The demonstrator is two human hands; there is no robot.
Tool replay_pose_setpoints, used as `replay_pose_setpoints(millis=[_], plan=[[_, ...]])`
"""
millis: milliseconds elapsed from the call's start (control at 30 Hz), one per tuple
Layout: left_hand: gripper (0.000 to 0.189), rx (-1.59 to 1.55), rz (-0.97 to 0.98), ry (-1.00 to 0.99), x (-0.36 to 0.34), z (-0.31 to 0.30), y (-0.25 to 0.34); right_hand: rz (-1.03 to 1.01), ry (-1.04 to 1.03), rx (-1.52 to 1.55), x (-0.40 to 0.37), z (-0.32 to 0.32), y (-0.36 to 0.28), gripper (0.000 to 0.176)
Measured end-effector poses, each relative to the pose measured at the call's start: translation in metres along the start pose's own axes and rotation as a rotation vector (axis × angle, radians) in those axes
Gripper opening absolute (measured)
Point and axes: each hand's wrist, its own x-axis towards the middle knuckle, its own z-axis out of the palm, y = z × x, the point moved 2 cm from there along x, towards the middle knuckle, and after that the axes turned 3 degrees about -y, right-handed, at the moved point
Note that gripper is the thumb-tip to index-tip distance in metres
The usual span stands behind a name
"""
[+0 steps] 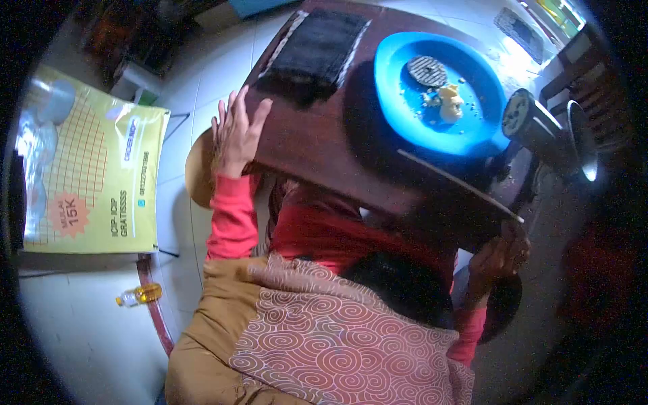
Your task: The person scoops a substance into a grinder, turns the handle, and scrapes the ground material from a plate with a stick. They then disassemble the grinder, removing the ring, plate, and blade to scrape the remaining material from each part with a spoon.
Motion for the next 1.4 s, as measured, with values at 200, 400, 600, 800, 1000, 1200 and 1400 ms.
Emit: replay_pose_setpoints(millis=[200,400,600,800,1000,1200,1400], plan=[[0.07,-0.116,-0.029,0.089,0.002,0.004,-0.003,-0.046,0.097,-0.1,-0.013,0.018,0.017,0.031],[0.063,-0.168,0.046,0.185,0.009,0.025,-0.015,-0.065,0.167,-0.056,-0.017,0.031,0.037,0.03],[0.062,-0.124,0.069,0.236,0.028,0.072,0.03,-0.089,0.232,-0.109,-0.019,0.11,0.093,0.027],[0.059,-0.224,-0.037,0.187,0.034,0.081,0.051,-0.045,0.158,-0.12,-0.014,0.112,0.094,0.023],[0.039,-0.188,-0.12,0.407,0.035,0.098,0.069,-0.061,0.129,-0.107,-0.014,0.121,0.118,0.024],[0.038,-0.08,-0.127,0.421,0.033,0.093,0.064,-0.091,0.083,-0.103,-0.014,0.122,0.128,0.025],[0.031,-0.628,-0.166,0.272,0.037,0.112,0.063,-0.022,0.051,-0.002,-0.027,0.125,0.151,0.026]])
